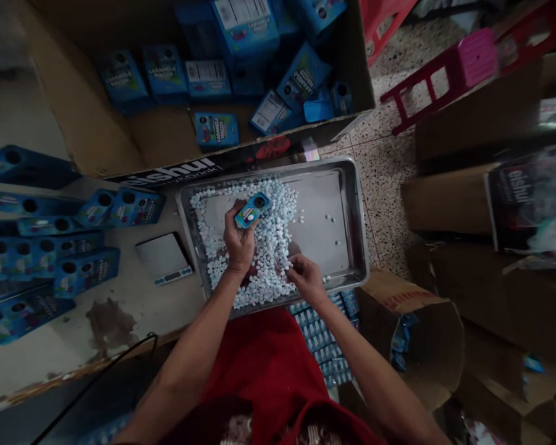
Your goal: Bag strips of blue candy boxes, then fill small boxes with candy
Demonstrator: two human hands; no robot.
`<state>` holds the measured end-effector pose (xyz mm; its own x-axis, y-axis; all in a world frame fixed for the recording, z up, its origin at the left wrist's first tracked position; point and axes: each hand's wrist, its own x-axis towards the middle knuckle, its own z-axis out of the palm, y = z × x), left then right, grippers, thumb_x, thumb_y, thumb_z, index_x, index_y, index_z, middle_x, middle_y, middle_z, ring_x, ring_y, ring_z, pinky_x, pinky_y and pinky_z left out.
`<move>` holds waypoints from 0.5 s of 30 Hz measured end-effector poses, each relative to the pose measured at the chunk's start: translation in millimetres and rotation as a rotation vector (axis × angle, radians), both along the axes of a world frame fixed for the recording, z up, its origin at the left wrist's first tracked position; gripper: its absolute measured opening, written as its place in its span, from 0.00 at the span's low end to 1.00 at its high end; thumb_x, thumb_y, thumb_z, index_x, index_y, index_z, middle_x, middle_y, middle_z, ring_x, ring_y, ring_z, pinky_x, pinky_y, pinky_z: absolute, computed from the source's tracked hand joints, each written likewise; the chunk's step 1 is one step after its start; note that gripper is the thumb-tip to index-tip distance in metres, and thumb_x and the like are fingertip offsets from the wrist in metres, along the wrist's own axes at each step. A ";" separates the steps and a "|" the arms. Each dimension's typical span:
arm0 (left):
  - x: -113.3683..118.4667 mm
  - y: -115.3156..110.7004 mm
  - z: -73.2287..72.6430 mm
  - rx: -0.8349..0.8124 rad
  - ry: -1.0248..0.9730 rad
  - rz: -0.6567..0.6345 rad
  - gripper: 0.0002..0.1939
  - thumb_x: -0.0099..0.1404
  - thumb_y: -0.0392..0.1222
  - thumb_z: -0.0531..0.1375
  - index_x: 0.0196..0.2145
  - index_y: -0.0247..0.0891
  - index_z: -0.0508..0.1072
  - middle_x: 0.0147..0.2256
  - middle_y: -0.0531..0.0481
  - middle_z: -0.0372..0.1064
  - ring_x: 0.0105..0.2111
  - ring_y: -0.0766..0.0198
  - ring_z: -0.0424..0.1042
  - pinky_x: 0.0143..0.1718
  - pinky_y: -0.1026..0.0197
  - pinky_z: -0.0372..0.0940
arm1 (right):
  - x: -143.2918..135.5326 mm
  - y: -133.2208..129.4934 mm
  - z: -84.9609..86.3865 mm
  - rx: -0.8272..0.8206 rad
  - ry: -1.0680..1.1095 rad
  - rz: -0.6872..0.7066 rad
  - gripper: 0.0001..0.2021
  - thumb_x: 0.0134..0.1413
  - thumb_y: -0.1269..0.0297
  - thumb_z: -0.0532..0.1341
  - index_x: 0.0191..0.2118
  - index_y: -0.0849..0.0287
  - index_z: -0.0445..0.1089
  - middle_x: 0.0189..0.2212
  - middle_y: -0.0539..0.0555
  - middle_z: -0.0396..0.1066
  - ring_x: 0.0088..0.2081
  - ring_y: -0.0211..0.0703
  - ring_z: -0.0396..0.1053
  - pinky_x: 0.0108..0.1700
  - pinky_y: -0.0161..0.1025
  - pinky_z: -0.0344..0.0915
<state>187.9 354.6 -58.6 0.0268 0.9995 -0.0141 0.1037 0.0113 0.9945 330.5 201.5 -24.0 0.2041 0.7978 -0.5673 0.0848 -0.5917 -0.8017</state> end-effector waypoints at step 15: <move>-60.9 30.8 34.1 0.244 0.242 -0.408 0.22 0.63 0.28 0.57 0.54 0.42 0.68 0.57 0.44 0.70 0.68 0.53 0.59 0.71 0.39 0.50 | 47.6 109.5 136.0 -0.149 -0.353 0.675 0.03 0.45 0.72 0.59 0.27 0.60 0.70 0.17 0.45 0.63 0.22 0.34 0.59 0.25 0.33 0.48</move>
<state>127.0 385.4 -24.5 0.4389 0.8835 0.1639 0.2779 -0.3069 0.9102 378.2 311.0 112.0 -0.1105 0.7341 -0.6700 0.7006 -0.4207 -0.5764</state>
